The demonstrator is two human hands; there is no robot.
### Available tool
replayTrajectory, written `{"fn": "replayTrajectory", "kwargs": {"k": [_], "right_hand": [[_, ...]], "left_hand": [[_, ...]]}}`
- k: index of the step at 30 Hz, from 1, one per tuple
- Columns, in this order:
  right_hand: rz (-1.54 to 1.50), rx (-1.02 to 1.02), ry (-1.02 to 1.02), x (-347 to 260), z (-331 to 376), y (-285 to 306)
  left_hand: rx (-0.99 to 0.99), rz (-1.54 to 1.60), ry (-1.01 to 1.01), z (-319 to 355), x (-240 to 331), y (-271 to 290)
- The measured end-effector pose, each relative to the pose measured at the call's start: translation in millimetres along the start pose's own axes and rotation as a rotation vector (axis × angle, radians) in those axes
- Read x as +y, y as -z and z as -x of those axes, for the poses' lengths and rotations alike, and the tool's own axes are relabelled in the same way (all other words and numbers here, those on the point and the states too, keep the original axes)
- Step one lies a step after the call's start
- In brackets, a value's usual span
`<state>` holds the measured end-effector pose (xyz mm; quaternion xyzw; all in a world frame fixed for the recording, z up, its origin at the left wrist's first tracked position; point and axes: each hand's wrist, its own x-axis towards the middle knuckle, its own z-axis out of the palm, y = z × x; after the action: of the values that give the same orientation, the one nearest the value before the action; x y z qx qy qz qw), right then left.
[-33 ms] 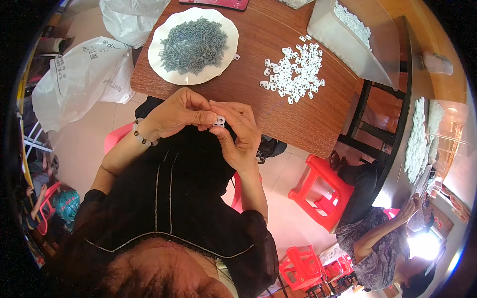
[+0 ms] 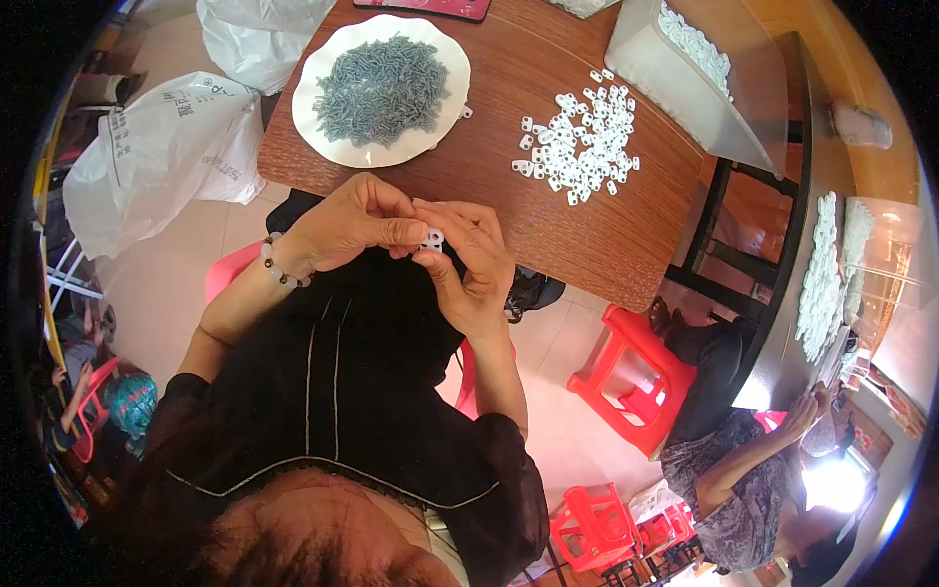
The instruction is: Assembling small white plastic components by manually inserting tiny grey beads into them at a workbench.
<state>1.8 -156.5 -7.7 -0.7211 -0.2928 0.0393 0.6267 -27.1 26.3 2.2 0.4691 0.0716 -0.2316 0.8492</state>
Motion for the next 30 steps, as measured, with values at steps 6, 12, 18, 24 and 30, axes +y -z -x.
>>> {"fn": "replayTrajectory", "kwargs": {"k": [6,12,18,24,30], "right_hand": [[-0.003,-0.017,0.032,1.9,-0.1,1.1],[-0.094,0.005,-0.038,-1.6,-0.3,-2.5],[-0.084,0.043,0.0,1.9,1.9,-6.2],[-0.057,0.09,0.037,6.3,4.2,-9.9],[-0.025,0.129,0.069,8.3,6.5,-12.8]], "left_hand": [[0.006,-0.006,-0.008,0.6,-0.8,-2.2],[0.028,-0.061,-0.037,1.4,4.1,-5.4],[0.021,-0.04,-0.044,0.8,0.4,-8.0],[0.044,0.016,-0.012,1.9,-1.9,-10.2],[0.071,0.044,-0.016,4.4,-5.5,-14.6]]}}
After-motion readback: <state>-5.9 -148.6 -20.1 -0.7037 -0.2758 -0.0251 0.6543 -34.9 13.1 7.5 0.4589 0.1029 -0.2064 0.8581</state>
